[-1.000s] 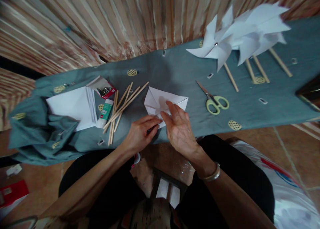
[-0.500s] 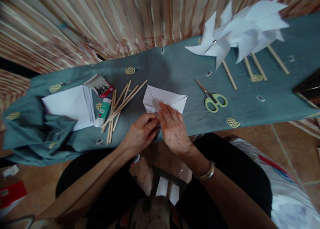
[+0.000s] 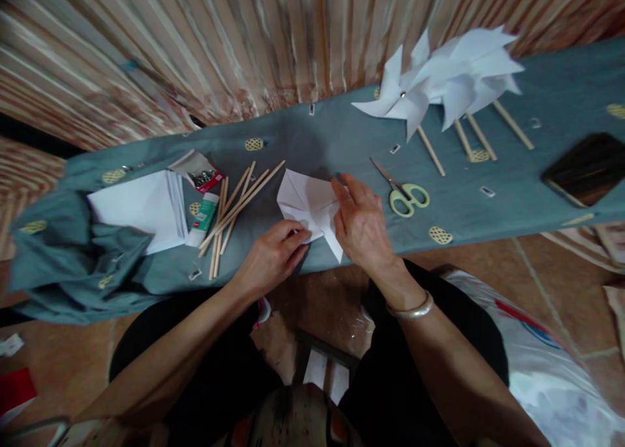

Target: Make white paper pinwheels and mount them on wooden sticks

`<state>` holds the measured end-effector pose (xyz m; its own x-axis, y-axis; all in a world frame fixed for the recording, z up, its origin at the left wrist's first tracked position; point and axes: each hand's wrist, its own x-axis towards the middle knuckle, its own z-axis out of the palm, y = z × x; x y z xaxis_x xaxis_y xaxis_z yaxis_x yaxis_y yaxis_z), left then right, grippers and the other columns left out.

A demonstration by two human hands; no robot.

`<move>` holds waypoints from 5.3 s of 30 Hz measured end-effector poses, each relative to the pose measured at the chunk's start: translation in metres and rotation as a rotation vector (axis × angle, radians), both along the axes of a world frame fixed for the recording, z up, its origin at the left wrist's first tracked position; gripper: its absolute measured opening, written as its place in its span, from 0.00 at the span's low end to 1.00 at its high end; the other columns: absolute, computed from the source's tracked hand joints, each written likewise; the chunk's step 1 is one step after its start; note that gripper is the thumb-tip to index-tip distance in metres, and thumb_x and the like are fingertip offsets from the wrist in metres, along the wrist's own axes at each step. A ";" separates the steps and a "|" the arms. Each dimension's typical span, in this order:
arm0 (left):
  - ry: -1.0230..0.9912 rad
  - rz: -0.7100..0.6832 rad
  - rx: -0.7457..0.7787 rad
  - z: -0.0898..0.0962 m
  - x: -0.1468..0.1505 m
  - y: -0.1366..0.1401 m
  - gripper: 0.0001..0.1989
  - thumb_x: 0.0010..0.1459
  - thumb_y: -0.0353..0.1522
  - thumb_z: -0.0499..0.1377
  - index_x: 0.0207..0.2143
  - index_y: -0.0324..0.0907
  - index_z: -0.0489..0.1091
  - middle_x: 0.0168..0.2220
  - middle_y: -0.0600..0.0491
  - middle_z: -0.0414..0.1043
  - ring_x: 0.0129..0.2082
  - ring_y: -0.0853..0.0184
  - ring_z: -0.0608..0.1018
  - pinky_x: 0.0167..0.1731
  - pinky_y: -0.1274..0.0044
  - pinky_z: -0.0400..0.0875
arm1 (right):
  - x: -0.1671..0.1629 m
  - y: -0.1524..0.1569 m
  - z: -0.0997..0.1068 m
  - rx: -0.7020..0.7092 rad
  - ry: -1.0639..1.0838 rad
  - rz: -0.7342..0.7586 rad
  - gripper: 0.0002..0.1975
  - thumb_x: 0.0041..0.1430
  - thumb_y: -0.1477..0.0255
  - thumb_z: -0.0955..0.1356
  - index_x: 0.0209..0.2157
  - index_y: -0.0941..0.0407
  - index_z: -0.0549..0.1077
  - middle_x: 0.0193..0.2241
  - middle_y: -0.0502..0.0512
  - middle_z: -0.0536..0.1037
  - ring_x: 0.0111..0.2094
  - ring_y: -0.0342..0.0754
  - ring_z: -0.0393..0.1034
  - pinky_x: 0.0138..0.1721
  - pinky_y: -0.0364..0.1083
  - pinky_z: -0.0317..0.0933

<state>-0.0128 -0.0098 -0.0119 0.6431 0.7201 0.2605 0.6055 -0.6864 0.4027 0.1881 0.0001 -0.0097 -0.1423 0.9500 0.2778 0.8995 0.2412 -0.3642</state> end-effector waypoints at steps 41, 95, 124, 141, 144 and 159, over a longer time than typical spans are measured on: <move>0.088 0.125 0.132 0.015 -0.030 0.022 0.20 0.60 0.23 0.52 0.53 0.43 0.69 0.62 0.43 0.63 0.62 0.54 0.64 0.58 0.54 0.62 | 0.029 -0.046 0.002 0.079 0.040 0.095 0.18 0.66 0.73 0.61 0.53 0.57 0.72 0.47 0.60 0.80 0.46 0.55 0.76 0.49 0.56 0.68; 0.153 -0.075 0.262 0.014 -0.019 -0.004 0.09 0.65 0.29 0.53 0.36 0.38 0.72 0.34 0.49 0.75 0.34 0.65 0.76 0.35 0.73 0.72 | 0.027 -0.058 0.010 -0.101 0.323 0.245 0.06 0.62 0.73 0.67 0.37 0.54 0.77 0.54 0.60 0.75 0.55 0.56 0.70 0.55 0.58 0.66; -0.202 -0.077 -0.033 -0.003 0.000 -0.012 0.09 0.64 0.28 0.54 0.44 0.36 0.72 0.40 0.47 0.76 0.41 0.65 0.77 0.42 0.72 0.77 | 0.004 -0.016 -0.004 -0.206 0.572 0.048 0.07 0.56 0.64 0.71 0.30 0.52 0.77 0.53 0.59 0.75 0.56 0.57 0.69 0.57 0.58 0.62; -0.179 -0.044 -0.110 -0.004 0.000 -0.015 0.11 0.66 0.29 0.52 0.45 0.38 0.72 0.41 0.47 0.75 0.43 0.65 0.78 0.44 0.72 0.77 | -0.010 -0.010 -0.006 -0.092 0.464 0.054 0.05 0.59 0.68 0.68 0.30 0.50 0.75 0.57 0.54 0.71 0.58 0.57 0.66 0.59 0.60 0.60; -0.174 -0.031 -0.115 -0.005 0.000 -0.015 0.11 0.65 0.29 0.53 0.47 0.39 0.71 0.41 0.48 0.75 0.43 0.66 0.77 0.44 0.72 0.77 | -0.013 -0.009 -0.008 -0.076 0.441 0.039 0.04 0.59 0.68 0.68 0.31 0.50 0.74 0.57 0.53 0.71 0.59 0.57 0.65 0.60 0.60 0.59; -0.152 -0.005 -0.140 -0.006 0.002 -0.013 0.12 0.64 0.26 0.52 0.47 0.38 0.71 0.42 0.47 0.75 0.42 0.66 0.78 0.44 0.72 0.77 | -0.018 -0.007 -0.011 -0.058 0.385 0.034 0.03 0.58 0.71 0.67 0.31 0.49 0.71 0.58 0.50 0.68 0.60 0.55 0.63 0.60 0.60 0.59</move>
<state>-0.0112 -0.0227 -0.0177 0.6074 0.7530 0.2530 0.5271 -0.6203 0.5808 0.1704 -0.0074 -0.0205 -0.0695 0.9624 0.2628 0.6864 0.2372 -0.6874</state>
